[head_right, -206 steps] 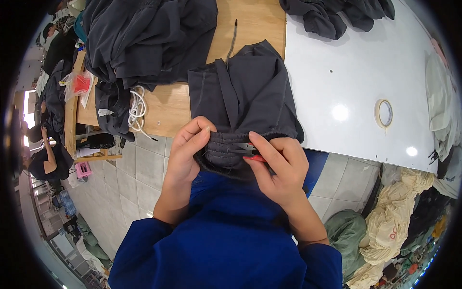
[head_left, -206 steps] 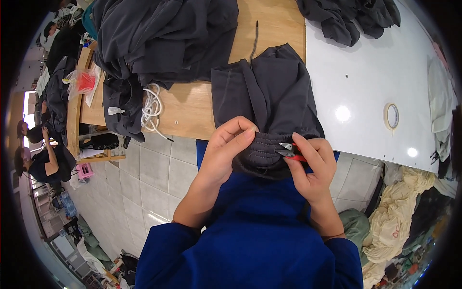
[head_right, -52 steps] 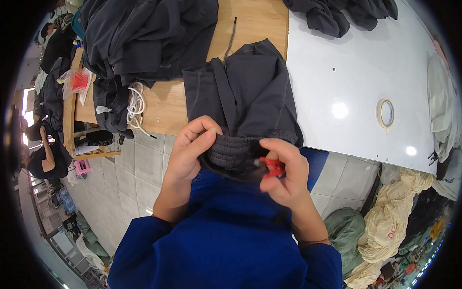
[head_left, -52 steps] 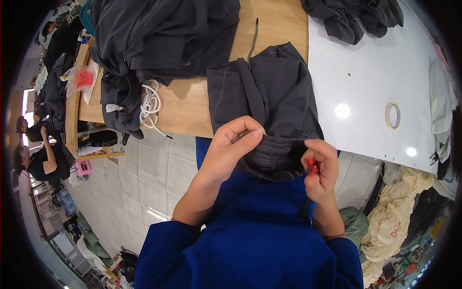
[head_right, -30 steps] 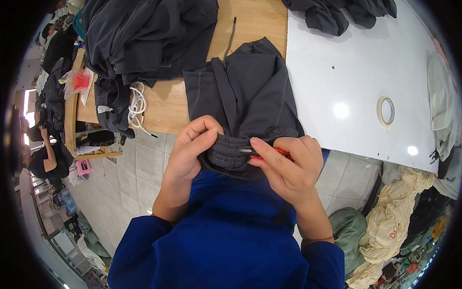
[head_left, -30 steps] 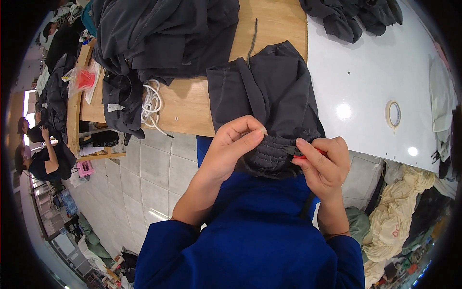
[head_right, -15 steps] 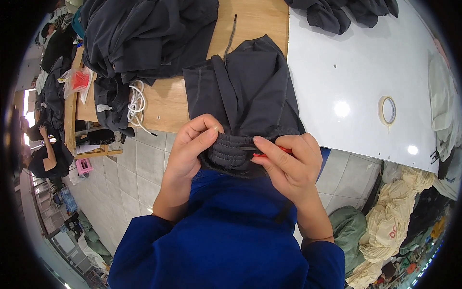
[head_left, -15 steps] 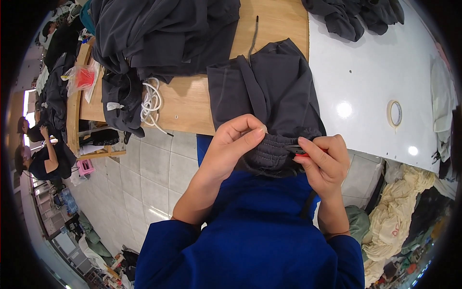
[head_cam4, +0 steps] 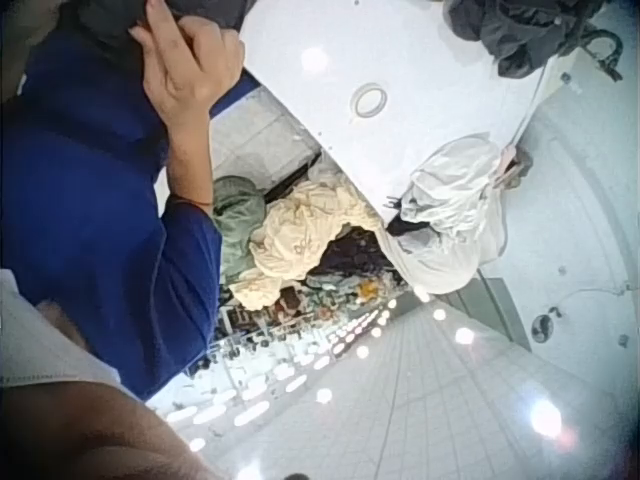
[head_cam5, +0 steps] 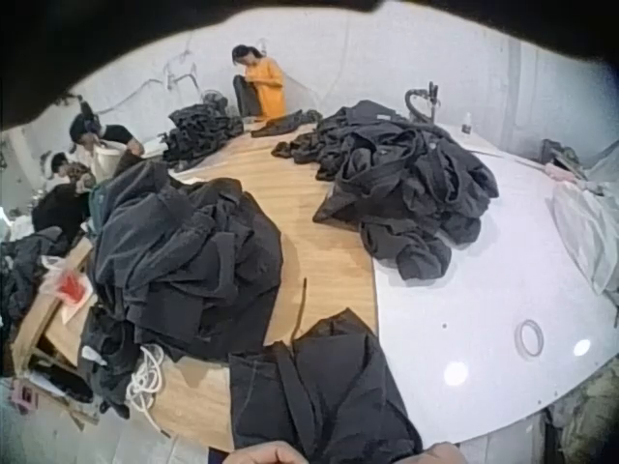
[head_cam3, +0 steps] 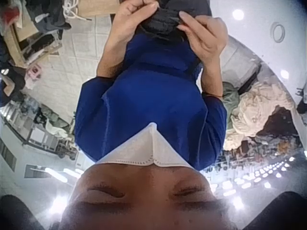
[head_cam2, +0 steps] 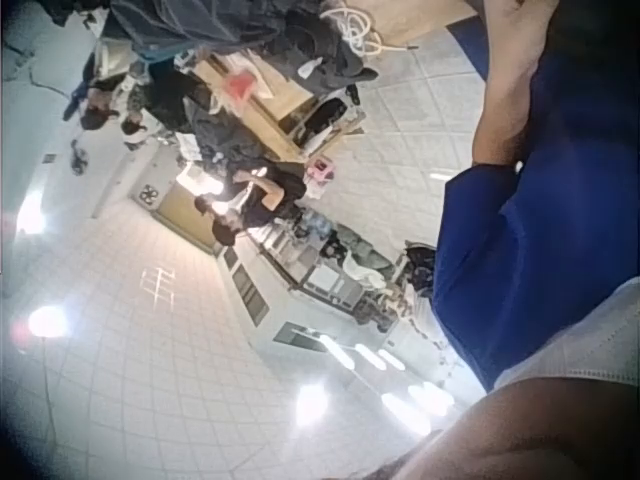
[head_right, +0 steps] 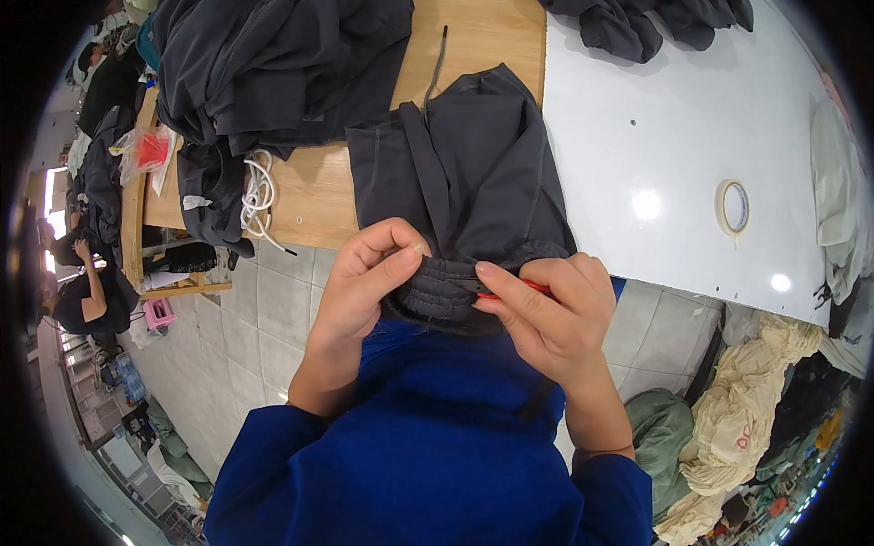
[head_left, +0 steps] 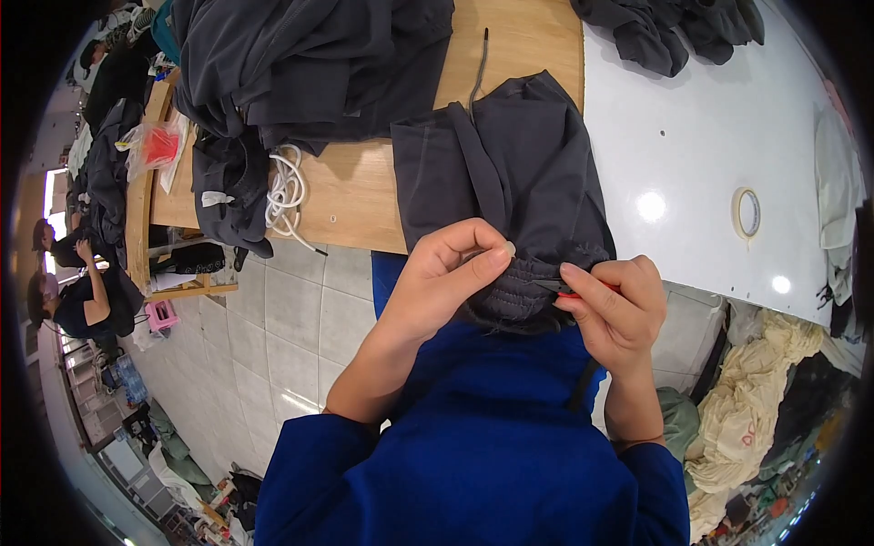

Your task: Remove excess threads and perform quality checks on manufactured shorts using snips.

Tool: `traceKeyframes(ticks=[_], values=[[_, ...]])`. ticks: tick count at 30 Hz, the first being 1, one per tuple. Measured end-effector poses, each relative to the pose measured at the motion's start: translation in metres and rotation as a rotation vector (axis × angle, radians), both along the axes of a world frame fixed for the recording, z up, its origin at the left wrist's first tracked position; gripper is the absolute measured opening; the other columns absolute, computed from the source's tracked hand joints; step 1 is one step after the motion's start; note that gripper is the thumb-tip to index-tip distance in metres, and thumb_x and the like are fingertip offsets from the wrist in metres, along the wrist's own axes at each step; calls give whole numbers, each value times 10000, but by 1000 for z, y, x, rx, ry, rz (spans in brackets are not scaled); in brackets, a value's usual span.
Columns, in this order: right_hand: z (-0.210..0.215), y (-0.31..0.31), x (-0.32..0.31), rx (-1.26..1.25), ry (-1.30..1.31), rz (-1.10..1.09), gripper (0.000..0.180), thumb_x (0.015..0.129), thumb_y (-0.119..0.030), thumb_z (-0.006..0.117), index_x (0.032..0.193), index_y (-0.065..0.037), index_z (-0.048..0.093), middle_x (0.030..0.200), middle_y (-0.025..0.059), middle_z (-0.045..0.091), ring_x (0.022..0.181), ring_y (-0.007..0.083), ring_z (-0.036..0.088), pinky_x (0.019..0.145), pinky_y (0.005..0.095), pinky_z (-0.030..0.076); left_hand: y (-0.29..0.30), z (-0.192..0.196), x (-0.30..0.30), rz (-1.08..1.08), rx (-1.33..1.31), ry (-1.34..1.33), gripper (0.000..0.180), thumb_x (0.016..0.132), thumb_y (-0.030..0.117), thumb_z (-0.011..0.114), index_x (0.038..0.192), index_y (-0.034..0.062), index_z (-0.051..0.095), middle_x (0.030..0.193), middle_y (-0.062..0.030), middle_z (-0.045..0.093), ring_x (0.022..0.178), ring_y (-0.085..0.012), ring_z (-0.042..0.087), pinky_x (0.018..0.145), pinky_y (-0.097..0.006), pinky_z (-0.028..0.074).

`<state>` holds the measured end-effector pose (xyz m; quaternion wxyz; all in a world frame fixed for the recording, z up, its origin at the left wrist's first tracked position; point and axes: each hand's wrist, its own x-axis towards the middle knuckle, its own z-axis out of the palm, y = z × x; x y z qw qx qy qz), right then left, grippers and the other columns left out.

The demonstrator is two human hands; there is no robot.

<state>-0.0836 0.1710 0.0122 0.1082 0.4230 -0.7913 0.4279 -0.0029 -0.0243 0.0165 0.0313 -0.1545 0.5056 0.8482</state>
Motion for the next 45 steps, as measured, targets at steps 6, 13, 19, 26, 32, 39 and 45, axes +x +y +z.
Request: traceKeyframes(ticks=[6, 13, 19, 26, 32, 39, 45], values=[[-1, 2, 2, -32, -7, -31, 361, 603, -265, 764, 943, -149, 730, 669, -24, 512, 577, 134, 408, 536, 278, 290, 0, 0, 0, -3, -34, 4, 84, 908, 99, 574, 867, 28, 594, 793, 50, 558, 731, 5, 489, 658, -154, 390], [4, 0, 4, 15, 1, -42, 378, 595, -265, 764, 952, -148, 729, 676, -26, 512, 583, 135, 413, 540, 279, 291, 5, 6, 1, -6, -136, 14, 92, 903, 106, 588, 861, 23, 591, 781, 50, 553, 720, -3, 475, 645, -160, 380], [3, 2, 5, 24, 48, -27, 386, 584, -254, 770, 954, -149, 730, 679, -28, 515, 585, 138, 417, 536, 278, 292, 6, 6, 2, -2, -169, 24, 98, 899, 112, 594, 855, 25, 591, 777, 45, 553, 723, -7, 472, 647, -167, 381], [-4, -5, 17, -228, -335, -63, 518, 564, -291, 804, 1037, -107, 698, 651, -19, 504, 581, 132, 464, 511, 272, 305, 6, 4, 2, -8, -153, 3, 97, 904, 109, 588, 859, 23, 588, 780, 48, 553, 737, -2, 478, 659, -160, 383], [-4, -13, 20, -197, -153, 516, 552, 560, -446, 811, 970, -95, 693, 482, -22, 347, 415, 123, 368, 445, 277, 241, 0, -4, 0, 136, 5, 21, 71, 918, 81, 560, 888, 21, 583, 805, 52, 558, 746, 8, 472, 661, -138, 376], [3, -24, 12, -118, -249, 198, 357, 559, -380, 813, 726, -104, 659, 499, -29, 363, 412, 148, 357, 445, 276, 252, -5, 4, -3, 92, -117, 58, 57, 910, 69, 572, 881, 19, 574, 805, 50, 550, 745, 6, 464, 660, -145, 372], [7, -28, 20, -153, -357, 67, 336, 598, -346, 810, 576, -128, 555, 487, -26, 392, 409, 140, 387, 443, 270, 240, -8, 5, -2, 76, -123, 69, 69, 907, 73, 577, 866, 18, 569, 798, 48, 546, 743, 4, 462, 661, -151, 368]])
